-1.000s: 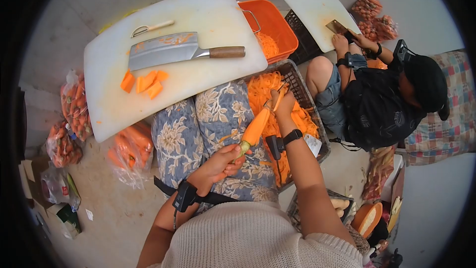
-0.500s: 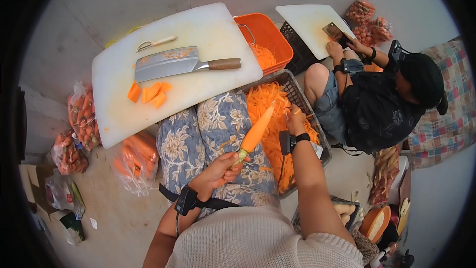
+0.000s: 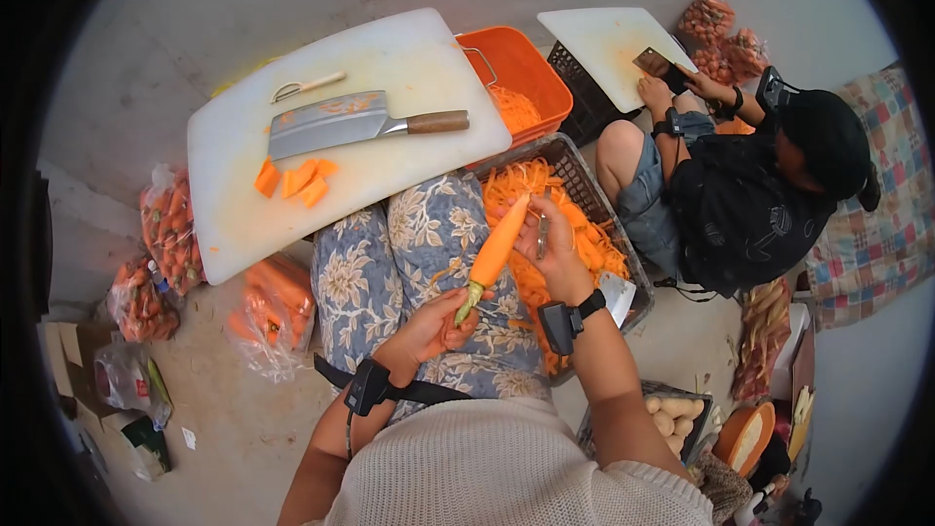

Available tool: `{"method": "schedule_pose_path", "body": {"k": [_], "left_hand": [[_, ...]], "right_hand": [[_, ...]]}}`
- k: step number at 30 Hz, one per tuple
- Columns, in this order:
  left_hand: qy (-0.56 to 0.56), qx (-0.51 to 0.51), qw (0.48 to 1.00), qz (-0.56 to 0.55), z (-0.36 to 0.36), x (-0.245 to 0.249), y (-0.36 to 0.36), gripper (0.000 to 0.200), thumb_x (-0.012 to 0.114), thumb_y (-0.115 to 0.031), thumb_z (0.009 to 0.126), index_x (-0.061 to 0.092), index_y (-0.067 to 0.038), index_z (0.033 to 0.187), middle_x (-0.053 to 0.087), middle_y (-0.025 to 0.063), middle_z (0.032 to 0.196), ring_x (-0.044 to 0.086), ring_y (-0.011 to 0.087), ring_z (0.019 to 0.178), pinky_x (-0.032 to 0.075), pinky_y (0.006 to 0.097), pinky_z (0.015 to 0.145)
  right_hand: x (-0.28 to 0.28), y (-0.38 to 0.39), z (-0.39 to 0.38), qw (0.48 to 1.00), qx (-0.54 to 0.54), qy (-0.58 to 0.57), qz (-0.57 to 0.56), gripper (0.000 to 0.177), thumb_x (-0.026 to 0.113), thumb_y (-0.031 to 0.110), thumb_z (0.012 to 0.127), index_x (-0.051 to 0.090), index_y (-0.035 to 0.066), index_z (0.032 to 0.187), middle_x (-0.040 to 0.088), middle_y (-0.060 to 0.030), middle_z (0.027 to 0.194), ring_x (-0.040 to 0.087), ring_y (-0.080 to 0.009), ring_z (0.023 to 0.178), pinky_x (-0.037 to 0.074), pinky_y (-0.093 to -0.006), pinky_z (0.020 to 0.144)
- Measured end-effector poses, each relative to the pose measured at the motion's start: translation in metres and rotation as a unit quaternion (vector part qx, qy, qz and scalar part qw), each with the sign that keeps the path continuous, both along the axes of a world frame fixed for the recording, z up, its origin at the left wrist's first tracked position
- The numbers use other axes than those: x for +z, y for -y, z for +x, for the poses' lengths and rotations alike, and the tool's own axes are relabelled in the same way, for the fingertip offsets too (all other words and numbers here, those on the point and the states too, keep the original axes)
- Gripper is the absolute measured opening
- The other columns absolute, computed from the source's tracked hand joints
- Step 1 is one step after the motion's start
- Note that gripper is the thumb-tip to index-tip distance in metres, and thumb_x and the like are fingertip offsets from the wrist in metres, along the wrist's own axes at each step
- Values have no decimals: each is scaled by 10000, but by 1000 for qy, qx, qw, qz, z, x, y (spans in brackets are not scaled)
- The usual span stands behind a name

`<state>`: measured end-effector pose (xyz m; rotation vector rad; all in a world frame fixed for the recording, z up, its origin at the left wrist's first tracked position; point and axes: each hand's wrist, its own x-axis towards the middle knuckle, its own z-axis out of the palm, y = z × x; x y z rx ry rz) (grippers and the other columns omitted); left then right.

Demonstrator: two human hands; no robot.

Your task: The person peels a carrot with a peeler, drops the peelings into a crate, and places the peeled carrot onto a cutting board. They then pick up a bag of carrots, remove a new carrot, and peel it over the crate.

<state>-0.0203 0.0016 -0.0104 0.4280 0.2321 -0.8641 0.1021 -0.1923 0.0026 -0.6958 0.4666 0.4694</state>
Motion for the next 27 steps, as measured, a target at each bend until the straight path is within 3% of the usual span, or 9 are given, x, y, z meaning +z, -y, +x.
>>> {"method": "schedule_pose_path", "body": {"k": [5, 7, 8, 10, 11, 12, 14, 16, 27], "left_hand": [[47, -15, 991, 125, -3, 4, 8, 292, 357, -276, 970, 447, -35, 1109, 458, -2, 658, 352, 30, 455, 284, 164, 395], [73, -33, 986, 144, -3, 4, 8, 260, 361, -272, 969, 449, -41, 1051, 443, -8, 661, 340, 24, 463, 274, 163, 400], [73, -34, 987, 143, -3, 4, 7, 260, 361, -272, 969, 449, -41, 1051, 443, -8, 661, 340, 24, 463, 274, 163, 400], [54, -31, 990, 127, -2, 3, 6, 254, 363, -254, 970, 453, -27, 1040, 414, -16, 637, 314, 32, 449, 265, 169, 385], [53, -30, 990, 125, -2, 2, 6, 254, 363, -254, 970, 453, -27, 1040, 414, -16, 637, 314, 32, 449, 265, 169, 385], [55, -24, 991, 121, -2, 3, 7, 253, 360, -254, 970, 452, -27, 1036, 396, -20, 630, 302, 32, 451, 255, 170, 384], [53, -17, 992, 116, -4, 1, 6, 252, 357, -253, 971, 450, -27, 1031, 378, -25, 624, 290, 33, 452, 245, 171, 383], [61, -29, 989, 130, -3, -1, 7, 248, 348, -253, 973, 446, -33, 1032, 370, -28, 623, 287, 31, 459, 241, 171, 384], [58, -33, 988, 140, 2, 5, 7, 229, 354, -275, 967, 425, -58, 977, 334, -40, 610, 254, 33, 459, 201, 185, 387]], "right_hand": [[11, 4, -6, 996, -9, 10, -92, 187, 592, 184, 803, 561, 41, 920, 581, -96, 881, 585, -290, 934, 505, -413, 750], [30, -12, -17, 938, -44, 59, -338, 242, 622, 211, 788, 536, 64, 960, 542, -47, 833, 562, -211, 789, 462, -318, 651], [26, -18, -21, 938, -44, 58, -339, 242, 622, 211, 788, 536, 64, 960, 542, -47, 833, 562, -211, 789, 462, -318, 651], [11, -26, -31, 871, -66, 198, -444, 302, 663, 198, 757, 472, 38, 927, 463, -38, 831, 484, -158, 701, 419, -318, 603], [4, -26, -38, 848, -14, 234, -476, 368, 672, 213, 751, 450, 1, 955, 463, -96, 912, 481, -208, 840, 416, -331, 694], [0, -30, -44, 848, -11, 232, -477, 368, 672, 213, 751, 450, 1, 955, 463, -96, 912, 481, -208, 840, 416, -331, 694], [-8, -47, -56, 639, 2, 342, -689, 409, 674, 210, 750, 431, -34, 970, 446, -149, 971, 437, -270, 937, 379, -363, 794], [-10, -54, -58, 630, -25, 363, -686, 428, 680, 201, 741, 424, -53, 972, 432, -179, 980, 410, -316, 963, 340, -375, 851], [-16, -52, -34, 648, -12, 336, -684, 315, 680, 183, 707, 459, -3, 834, 474, -132, 839, 463, -294, 839, 375, -369, 753]]}}
